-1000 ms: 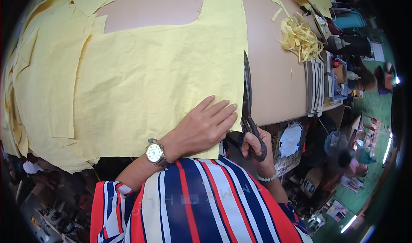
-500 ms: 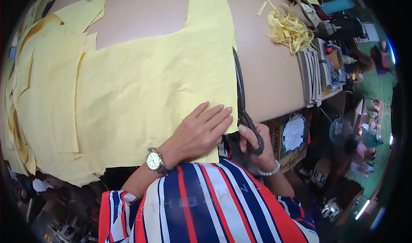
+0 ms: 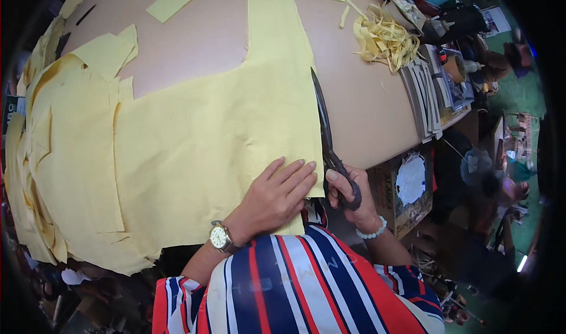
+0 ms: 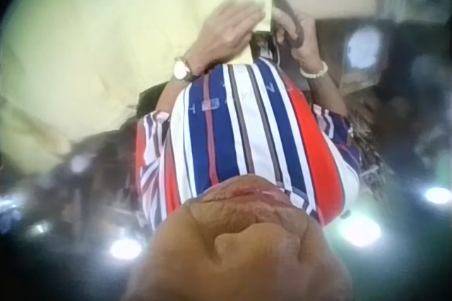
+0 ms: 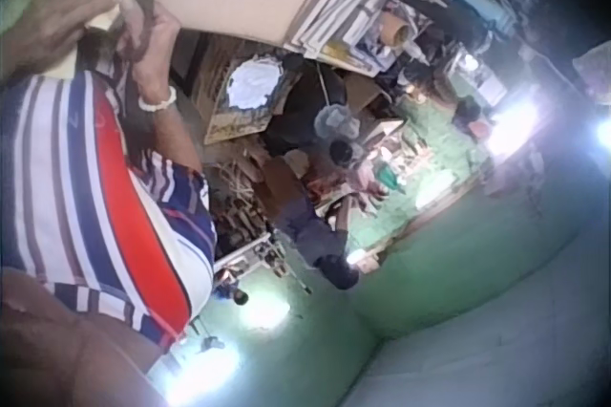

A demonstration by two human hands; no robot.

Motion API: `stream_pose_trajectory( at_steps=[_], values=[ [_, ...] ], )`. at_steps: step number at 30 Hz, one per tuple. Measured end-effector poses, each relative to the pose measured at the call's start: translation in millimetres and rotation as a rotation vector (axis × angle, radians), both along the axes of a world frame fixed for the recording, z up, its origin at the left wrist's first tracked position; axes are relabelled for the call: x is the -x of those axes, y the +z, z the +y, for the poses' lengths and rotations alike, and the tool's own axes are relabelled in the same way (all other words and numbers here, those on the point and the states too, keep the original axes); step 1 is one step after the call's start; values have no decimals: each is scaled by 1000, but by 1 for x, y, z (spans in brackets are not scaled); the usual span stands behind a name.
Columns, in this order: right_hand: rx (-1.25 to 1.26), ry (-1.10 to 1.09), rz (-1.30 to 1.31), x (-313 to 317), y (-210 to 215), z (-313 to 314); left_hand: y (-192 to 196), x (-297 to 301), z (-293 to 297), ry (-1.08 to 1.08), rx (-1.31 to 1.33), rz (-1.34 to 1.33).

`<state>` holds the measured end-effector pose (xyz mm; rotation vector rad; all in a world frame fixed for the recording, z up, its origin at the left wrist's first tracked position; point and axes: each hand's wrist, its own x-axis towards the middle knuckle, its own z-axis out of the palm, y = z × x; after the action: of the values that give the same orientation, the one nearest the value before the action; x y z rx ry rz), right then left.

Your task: The person cuts yellow fabric on a table using large shears. The person holds and guides the fabric with their left hand while operating the shears with their right hand to cut along pre-marked or specific shapes, then moves the cut pieces aside.

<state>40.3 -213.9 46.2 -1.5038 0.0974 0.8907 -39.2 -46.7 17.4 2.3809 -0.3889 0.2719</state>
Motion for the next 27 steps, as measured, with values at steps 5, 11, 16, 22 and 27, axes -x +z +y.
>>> stream_pose_trajectory(
  at_steps=[5, 11, 16, 22, 27],
  values=[
    [26, 26, -2, 0, 0, 0, 4, -1, 3, 8, -8, -11],
    [110, 58, -38, -2, 1, -1, 5, -1, 4, 9, -6, -20],
    [30, 25, -34, -10, -3, 2, 8, -2, 1, -13, 6, -21],
    [59, 39, -43, -10, -3, 3, 8, -3, 3, -14, 9, -5],
    [69, 59, -104, -15, -8, 4, 7, -2, 3, -25, 2, -8]
  ],
)
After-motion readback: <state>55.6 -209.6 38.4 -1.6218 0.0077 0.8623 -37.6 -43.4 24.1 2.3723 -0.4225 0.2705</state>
